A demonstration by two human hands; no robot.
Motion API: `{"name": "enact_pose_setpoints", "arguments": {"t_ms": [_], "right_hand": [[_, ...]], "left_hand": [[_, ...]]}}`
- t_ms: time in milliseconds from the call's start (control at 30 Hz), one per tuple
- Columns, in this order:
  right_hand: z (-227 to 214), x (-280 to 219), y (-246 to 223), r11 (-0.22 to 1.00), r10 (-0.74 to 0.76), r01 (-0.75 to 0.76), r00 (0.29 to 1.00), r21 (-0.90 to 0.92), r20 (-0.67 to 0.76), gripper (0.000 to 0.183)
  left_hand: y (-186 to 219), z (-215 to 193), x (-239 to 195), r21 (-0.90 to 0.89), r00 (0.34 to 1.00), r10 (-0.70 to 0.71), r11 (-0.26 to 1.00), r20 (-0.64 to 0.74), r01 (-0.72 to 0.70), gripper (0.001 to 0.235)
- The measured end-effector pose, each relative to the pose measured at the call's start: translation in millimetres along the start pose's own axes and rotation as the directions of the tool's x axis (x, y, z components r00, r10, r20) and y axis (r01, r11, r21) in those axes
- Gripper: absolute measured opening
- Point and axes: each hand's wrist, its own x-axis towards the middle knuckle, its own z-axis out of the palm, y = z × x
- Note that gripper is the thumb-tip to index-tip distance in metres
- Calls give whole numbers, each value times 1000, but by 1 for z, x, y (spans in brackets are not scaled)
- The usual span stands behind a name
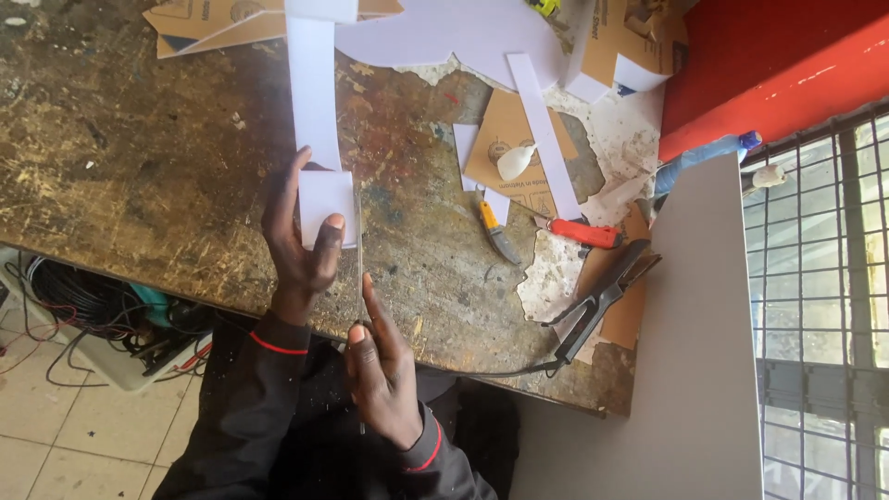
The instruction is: Assembling a 3D letter 'C' by gluing a side strip to the face of the letter on a workbench.
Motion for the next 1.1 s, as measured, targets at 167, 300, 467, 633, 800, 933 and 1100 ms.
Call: {"name": "enact_pose_setpoints", "arguments": {"t_ms": [167, 300, 467, 633, 800, 933, 1100], "right_hand": [[-2, 20, -7, 993, -106, 109, 993, -46, 57, 68], [2, 6, 0, 1000, -3, 2, 997, 15, 73, 67], [5, 16, -6, 996, -59, 55, 996, 72, 59, 66], [6, 25, 0, 985, -61, 63, 998, -161, 13, 65], [16, 5, -7, 999, -37, 35, 997, 20, 68, 68], [12, 33, -6, 999, -28, 28, 1000, -27, -1, 62], [15, 4, 0, 999, -48, 47, 997, 8, 59, 65]], "left_hand": [[10, -5, 1, -30, 999, -25, 999, 22, 26, 70], [-6, -6, 4, -32, 1000, 3, 999, 0, -3, 70], [0, -4, 0, -23, 1000, -22, 999, 13, 22, 73], [-7, -2, -4, -54, 998, -62, 997, -25, 60, 68], [3, -11, 7, -66, 999, -48, 997, -13, 47, 66], [5, -9, -2, -43, 999, -11, 999, 35, 12, 64], [-4, -9, 5, -22, 1000, 2, 1000, -14, -2, 65]]}}
